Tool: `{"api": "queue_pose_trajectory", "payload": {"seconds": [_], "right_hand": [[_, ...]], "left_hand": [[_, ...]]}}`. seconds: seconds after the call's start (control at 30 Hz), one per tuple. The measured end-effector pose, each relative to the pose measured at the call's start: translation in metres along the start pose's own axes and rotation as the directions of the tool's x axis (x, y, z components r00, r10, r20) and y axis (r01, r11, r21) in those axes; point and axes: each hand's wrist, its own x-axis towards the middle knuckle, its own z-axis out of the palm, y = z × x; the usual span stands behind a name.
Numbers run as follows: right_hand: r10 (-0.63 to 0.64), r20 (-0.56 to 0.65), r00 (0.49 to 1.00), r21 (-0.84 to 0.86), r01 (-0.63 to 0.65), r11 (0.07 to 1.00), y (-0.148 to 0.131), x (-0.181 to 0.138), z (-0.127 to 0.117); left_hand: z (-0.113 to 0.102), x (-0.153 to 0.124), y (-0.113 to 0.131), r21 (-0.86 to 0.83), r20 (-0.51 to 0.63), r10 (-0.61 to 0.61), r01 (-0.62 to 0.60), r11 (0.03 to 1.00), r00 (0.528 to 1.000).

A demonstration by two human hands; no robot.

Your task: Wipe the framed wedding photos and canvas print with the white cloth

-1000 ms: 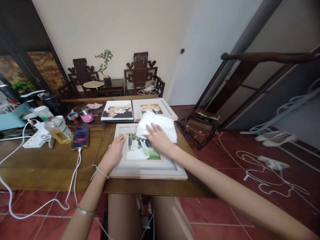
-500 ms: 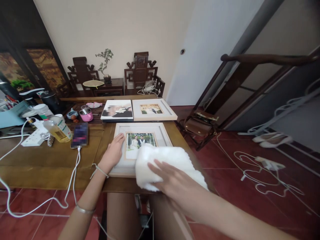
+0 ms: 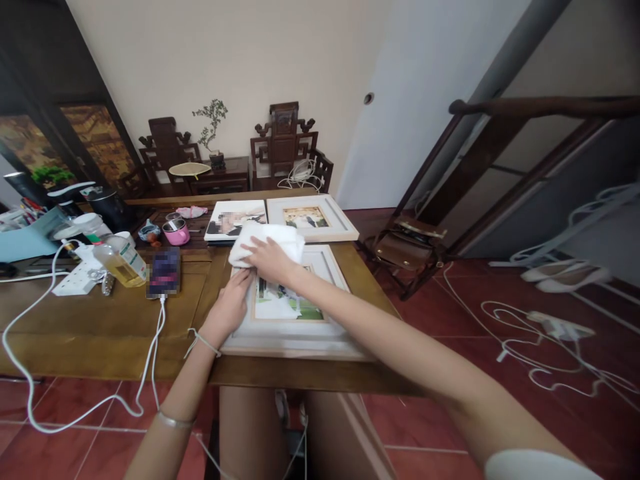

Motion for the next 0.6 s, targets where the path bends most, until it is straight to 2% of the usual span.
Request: {"api": "queue_pose_trajectory", "payload": {"seconds": [0.07, 0.17, 0.3, 0.43, 0.5, 0.6], "right_hand": [[-0.004, 0.002, 1.000, 0.013, 0.004, 1.000, -0.008, 0.011, 0.001], [0.021, 0.029, 0.999, 0.007, -0.021, 1.000, -0.001, 0.003, 0.004], [0.068, 0.080, 0.995, -0.033, -0.065, 0.997, 0.030, -0.038, 0.006], [0.214, 0.148, 0.966, -0.108, -0.199, 0.974, 0.059, -0.084, 0.001], [0.260, 0.158, 0.952, -0.130, -0.242, 0.962, 0.067, -0.102, -0.003], [0.232, 0.180, 0.956, -0.088, -0.219, 0.972, 0.063, -0.123, -0.012]], "left_hand": [[0.000, 0.000, -0.001, -0.006, -0.003, 0.010, -0.010, 1.000, 1.000], [0.003, 0.000, -0.003, -0.008, -0.012, 0.013, -0.013, 1.000, 1.000], [0.006, -0.002, -0.003, -0.024, -0.022, -0.016, 0.015, 1.000, 1.000], [0.006, -0.003, -0.002, -0.051, -0.044, -0.009, 0.007, 0.999, 0.999], [0.006, -0.003, -0.002, -0.049, -0.056, -0.006, 0.003, 0.999, 0.998], [0.007, -0.003, -0.003, -0.037, -0.060, -0.008, 0.006, 0.999, 0.998]]}}
